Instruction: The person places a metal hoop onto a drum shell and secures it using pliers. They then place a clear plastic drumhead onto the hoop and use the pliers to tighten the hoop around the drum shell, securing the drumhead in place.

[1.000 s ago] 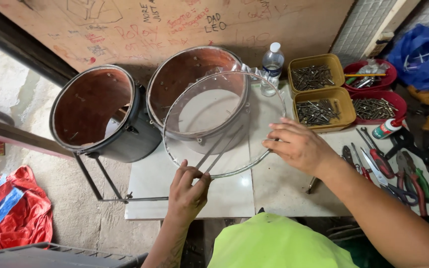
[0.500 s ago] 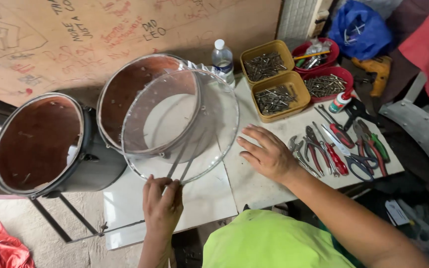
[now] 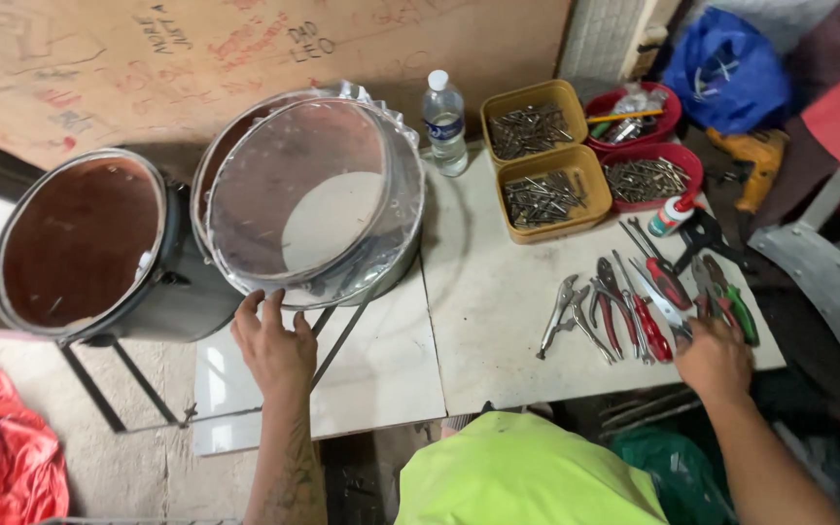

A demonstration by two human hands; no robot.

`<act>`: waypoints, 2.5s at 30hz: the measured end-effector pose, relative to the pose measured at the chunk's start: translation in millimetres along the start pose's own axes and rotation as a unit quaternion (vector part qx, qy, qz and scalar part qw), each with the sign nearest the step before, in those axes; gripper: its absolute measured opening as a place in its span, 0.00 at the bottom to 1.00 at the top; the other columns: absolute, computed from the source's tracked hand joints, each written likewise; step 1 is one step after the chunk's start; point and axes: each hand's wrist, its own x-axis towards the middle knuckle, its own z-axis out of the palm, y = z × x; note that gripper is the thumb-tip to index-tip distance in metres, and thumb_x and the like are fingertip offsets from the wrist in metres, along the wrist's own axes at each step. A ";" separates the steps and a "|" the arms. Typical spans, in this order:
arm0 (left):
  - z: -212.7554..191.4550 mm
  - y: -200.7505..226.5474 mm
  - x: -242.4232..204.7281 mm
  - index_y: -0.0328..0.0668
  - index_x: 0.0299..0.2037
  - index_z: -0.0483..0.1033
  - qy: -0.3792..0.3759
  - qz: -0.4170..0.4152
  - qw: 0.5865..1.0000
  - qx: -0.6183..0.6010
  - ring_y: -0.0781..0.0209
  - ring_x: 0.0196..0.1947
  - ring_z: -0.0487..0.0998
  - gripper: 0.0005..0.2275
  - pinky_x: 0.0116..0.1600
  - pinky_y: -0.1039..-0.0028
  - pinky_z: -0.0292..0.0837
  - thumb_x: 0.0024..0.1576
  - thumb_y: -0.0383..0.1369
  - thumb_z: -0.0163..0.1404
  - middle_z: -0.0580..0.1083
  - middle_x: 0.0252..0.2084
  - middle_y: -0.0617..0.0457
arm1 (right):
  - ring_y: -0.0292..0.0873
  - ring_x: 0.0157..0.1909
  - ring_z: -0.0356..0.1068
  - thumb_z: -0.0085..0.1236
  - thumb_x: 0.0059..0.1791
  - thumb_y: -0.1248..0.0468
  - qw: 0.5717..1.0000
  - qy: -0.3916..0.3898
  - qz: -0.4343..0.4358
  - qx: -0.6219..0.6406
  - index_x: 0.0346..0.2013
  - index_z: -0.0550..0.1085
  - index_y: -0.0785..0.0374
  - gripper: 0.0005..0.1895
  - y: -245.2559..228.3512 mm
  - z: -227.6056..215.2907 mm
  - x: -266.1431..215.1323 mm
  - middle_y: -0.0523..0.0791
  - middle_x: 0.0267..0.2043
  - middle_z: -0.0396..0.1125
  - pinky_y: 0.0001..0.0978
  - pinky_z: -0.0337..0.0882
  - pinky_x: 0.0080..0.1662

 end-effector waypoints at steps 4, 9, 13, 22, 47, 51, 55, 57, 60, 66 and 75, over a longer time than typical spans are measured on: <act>-11.0 18.3 -4.9 0.37 0.60 0.73 0.009 -0.007 1.000 0.004 0.31 0.57 0.65 0.21 0.53 0.45 0.69 0.54 0.22 0.55 0.64 0.62 0.34 | 0.58 0.63 0.66 0.53 0.47 0.50 0.997 -0.020 0.011 -0.074 0.60 0.77 0.45 0.26 14.0 23.0 5.4 0.47 0.59 0.71 0.52 0.66 0.60; -19.9 34.4 -22.3 0.41 0.61 0.72 0.037 -0.049 0.998 0.015 0.28 0.60 0.64 0.23 0.62 0.37 0.60 0.53 0.27 0.58 0.63 0.64 0.36 | 0.65 0.69 0.58 0.54 0.50 0.52 0.995 -0.101 0.015 -0.019 0.62 0.75 0.49 0.25 17.0 23.1 20.0 0.54 0.64 0.66 0.62 0.58 0.63; -32.8 51.4 -46.1 0.37 0.56 0.75 0.077 -0.030 0.995 0.048 0.32 0.58 0.66 0.19 0.63 0.42 0.60 0.54 0.31 0.59 0.68 0.60 0.34 | 0.62 0.63 0.66 0.51 0.50 0.56 0.995 -0.101 -0.007 -0.016 0.57 0.79 0.48 0.21 19.6 8.0 16.1 0.56 0.56 0.71 0.55 0.69 0.58; -35.7 111.7 -80.2 0.34 0.39 0.77 0.070 0.111 0.970 -0.207 0.49 0.42 0.73 0.05 0.49 0.63 0.70 0.54 0.20 0.56 0.76 0.41 0.46 | 0.61 0.69 0.67 0.59 0.51 0.56 0.981 0.127 -0.128 0.069 0.55 0.82 0.59 0.20 -5.4 -24.7 -1.5 0.59 0.58 0.73 0.48 0.63 0.73; -78.0 -134.0 -6.5 0.40 0.40 0.77 -0.208 -0.107 0.936 -0.262 0.46 0.35 0.84 0.10 0.40 0.61 0.77 0.49 0.28 0.57 0.80 0.30 0.46 | 0.53 0.42 0.79 0.54 0.54 0.60 0.574 -0.294 0.007 0.764 0.50 0.72 0.70 0.15 -576.3 -120.5 -138.7 0.60 0.45 0.76 0.48 0.79 0.48; -99.7 -161.1 1.4 0.41 0.45 0.79 -0.184 -0.258 0.877 -0.362 0.54 0.40 0.87 0.11 0.47 0.68 0.79 0.52 0.26 0.58 0.85 0.37 0.47 | 0.52 0.38 0.78 0.43 0.59 0.45 0.497 -0.311 0.150 0.796 0.50 0.62 0.53 0.17 -580.8 -124.2 -120.4 0.58 0.49 0.74 0.42 0.80 0.42; -105.5 -173.0 -0.3 0.33 0.49 0.77 -0.130 -0.281 0.843 -0.439 0.54 0.43 0.85 0.13 0.51 0.66 0.79 0.53 0.21 0.58 0.84 0.41 0.43 | 0.50 0.37 0.78 0.43 0.60 0.48 0.508 -0.253 0.154 0.809 0.45 0.61 0.51 0.12 -578.4 -118.2 -110.3 0.54 0.52 0.74 0.40 0.81 0.40; -103.5 -177.3 -1.6 0.32 0.48 0.78 -0.115 -0.275 0.842 -0.449 0.54 0.40 0.85 0.13 0.48 0.67 0.81 0.53 0.20 0.58 0.84 0.39 0.42 | 0.51 0.37 0.79 0.50 0.59 0.56 0.491 -0.193 0.150 0.836 0.37 0.64 0.54 0.10 -566.1 -91.2 -99.7 0.49 0.42 0.76 0.42 0.83 0.42; -93.3 -181.8 -1.7 0.32 0.47 0.78 -0.105 -0.288 0.839 -0.450 0.57 0.37 0.83 0.13 0.47 0.68 0.80 0.52 0.22 0.61 0.83 0.36 0.44 | 0.56 0.41 0.80 0.53 0.56 0.62 0.501 -0.169 0.121 0.840 0.26 0.68 0.59 0.14 -545.9 -78.4 -97.6 0.52 0.37 0.76 0.50 0.84 0.46; -83.2 -186.9 1.2 0.32 0.40 0.81 -0.084 -0.365 0.824 -0.426 0.60 0.27 0.80 0.18 0.36 0.73 0.76 0.46 0.35 0.72 0.79 0.24 0.47 | 0.67 0.36 0.77 0.43 0.47 0.70 0.514 -0.149 0.118 0.836 0.13 0.57 0.63 0.17 -499.3 -106.8 -94.2 0.63 0.30 0.72 0.66 0.80 0.47; -109.8 -144.3 20.8 0.42 0.41 0.79 -0.205 -0.393 0.852 -0.278 0.61 0.32 0.74 0.17 0.41 0.69 0.70 0.50 0.45 0.61 0.76 0.32 0.54 | 0.47 0.25 0.66 0.36 0.54 0.68 0.681 -0.192 0.084 0.702 0.53 0.67 0.60 0.15 -428.2 -143.2 18.5 0.45 0.31 0.63 0.38 0.64 0.21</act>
